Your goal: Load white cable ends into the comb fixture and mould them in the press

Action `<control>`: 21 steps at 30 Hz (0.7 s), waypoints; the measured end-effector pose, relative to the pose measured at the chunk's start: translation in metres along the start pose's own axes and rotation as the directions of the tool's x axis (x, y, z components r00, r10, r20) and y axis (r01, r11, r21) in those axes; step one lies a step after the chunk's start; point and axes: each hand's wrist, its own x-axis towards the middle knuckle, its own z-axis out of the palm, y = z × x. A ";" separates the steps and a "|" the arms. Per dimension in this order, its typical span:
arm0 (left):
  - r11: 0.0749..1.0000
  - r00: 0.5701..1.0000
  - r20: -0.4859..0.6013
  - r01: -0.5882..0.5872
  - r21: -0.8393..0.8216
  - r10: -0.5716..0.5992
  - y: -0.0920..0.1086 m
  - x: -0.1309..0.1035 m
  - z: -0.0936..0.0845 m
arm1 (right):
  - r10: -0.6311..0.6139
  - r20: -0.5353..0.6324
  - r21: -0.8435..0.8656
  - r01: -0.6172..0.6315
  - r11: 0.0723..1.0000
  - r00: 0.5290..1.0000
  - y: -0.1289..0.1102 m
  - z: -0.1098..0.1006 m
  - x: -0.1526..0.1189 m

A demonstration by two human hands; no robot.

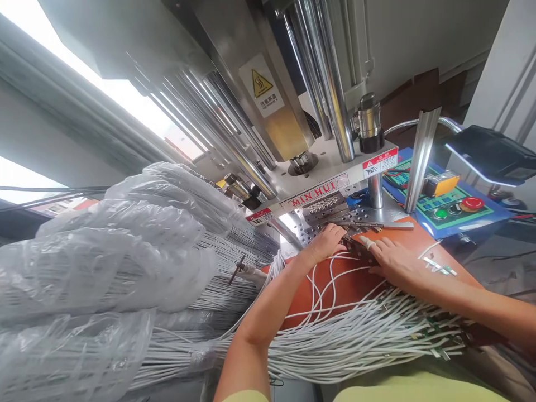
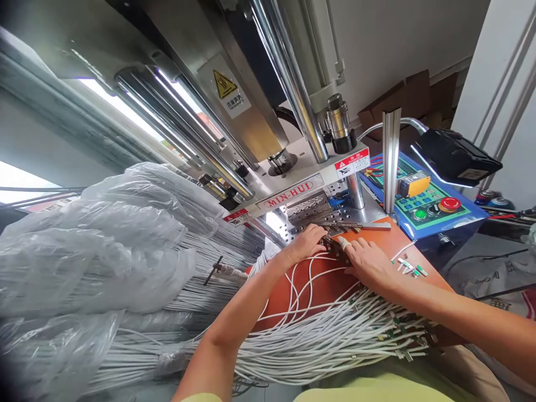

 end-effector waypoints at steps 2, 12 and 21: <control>1.000 1.000 -0.003 0.002 -0.025 -0.002 -0.001 -0.001 0.000 | 0.016 0.016 -0.016 -0.015 1.000 1.000 -0.007 0.004 0.002; 0.998 0.998 -0.044 0.037 0.057 -0.034 0.000 -0.011 0.004 | 0.141 -0.030 0.073 -0.139 0.988 0.990 0.003 0.006 0.010; 0.963 0.951 -0.181 0.264 0.054 -0.250 -0.039 -0.002 -0.023 | -0.051 -0.104 0.022 0.053 0.998 0.993 0.034 -0.020 0.082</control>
